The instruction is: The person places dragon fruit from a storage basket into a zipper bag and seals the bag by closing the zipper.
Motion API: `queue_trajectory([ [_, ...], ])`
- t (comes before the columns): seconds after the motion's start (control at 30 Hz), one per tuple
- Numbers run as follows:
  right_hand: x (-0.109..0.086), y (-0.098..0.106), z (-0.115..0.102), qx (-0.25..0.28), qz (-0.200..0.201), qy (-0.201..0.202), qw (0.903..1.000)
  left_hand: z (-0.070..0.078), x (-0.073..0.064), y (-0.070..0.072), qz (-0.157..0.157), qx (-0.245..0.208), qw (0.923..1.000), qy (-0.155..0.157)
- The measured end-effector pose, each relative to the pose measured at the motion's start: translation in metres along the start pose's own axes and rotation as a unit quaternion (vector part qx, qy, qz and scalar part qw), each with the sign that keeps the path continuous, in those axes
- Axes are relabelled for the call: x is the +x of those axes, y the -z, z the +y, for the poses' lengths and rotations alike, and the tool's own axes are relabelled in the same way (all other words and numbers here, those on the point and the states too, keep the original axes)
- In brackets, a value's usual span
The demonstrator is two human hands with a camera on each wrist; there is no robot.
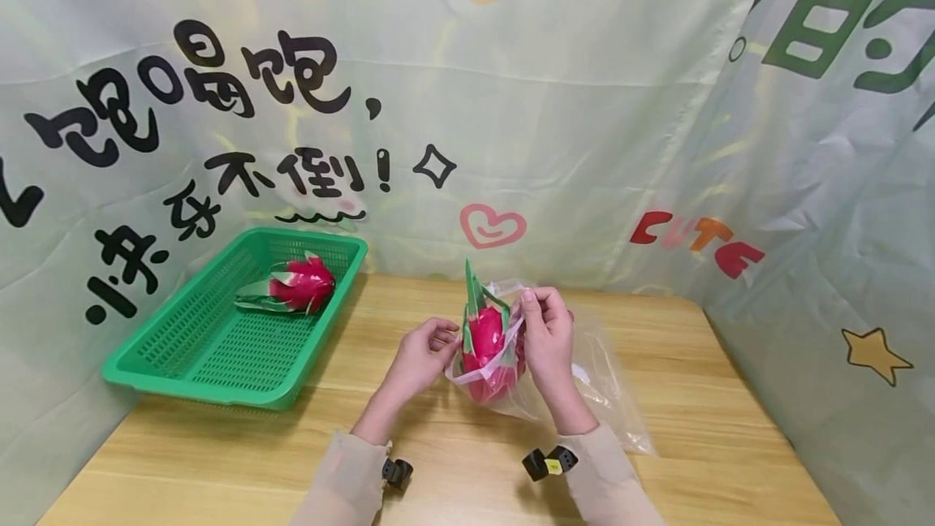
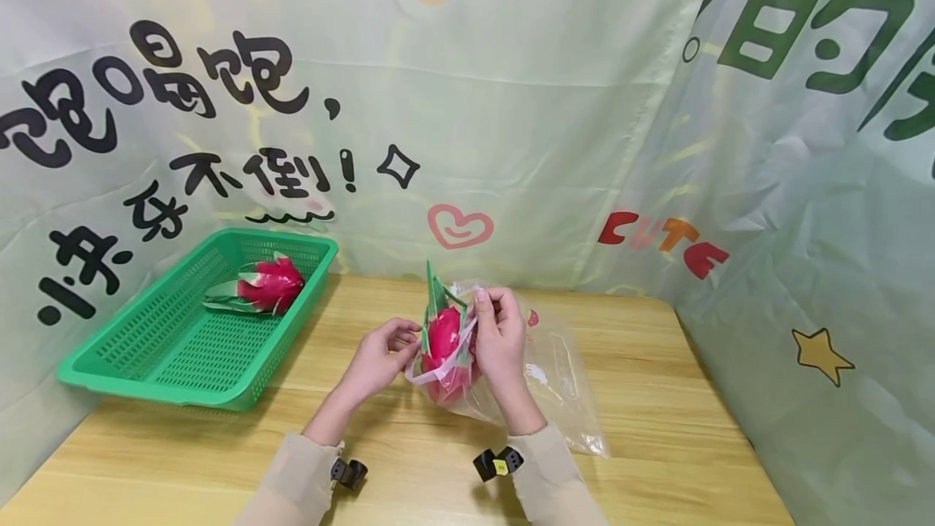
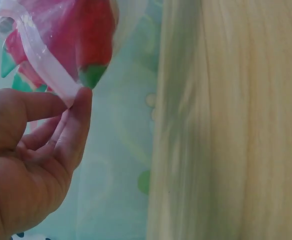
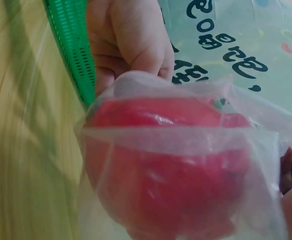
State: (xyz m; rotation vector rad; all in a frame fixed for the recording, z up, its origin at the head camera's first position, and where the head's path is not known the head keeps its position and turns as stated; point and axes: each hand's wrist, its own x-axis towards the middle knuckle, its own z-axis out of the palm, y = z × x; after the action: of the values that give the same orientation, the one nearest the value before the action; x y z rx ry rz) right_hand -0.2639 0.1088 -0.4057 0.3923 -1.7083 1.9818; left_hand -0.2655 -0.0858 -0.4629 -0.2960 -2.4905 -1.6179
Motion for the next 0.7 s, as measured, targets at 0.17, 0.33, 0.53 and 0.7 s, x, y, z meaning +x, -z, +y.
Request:
queue_trajectory([
  [0.17, 0.001, 0.003, 0.001, -0.018, 0.003, -0.027, 0.9995, 0.005, -0.002, 0.005, 0.022, -0.029, 0.9993, 0.005],
  [0.33, 0.004, 0.007, 0.001, -0.046, 0.002, -0.041, 0.9981, 0.011, -0.001, 0.011, 0.043, -0.036, 0.9984, 0.004],
  [0.53, 0.008, 0.012, 0.0, -0.059, -0.008, -0.046, 0.9972, 0.019, -0.002, 0.017, 0.062, -0.047, 0.9968, -0.014],
  [0.7, 0.01, 0.016, -0.001, -0.083, -0.008, -0.052, 0.9952, 0.027, -0.004, 0.021, 0.091, -0.066, 0.9931, -0.033],
])
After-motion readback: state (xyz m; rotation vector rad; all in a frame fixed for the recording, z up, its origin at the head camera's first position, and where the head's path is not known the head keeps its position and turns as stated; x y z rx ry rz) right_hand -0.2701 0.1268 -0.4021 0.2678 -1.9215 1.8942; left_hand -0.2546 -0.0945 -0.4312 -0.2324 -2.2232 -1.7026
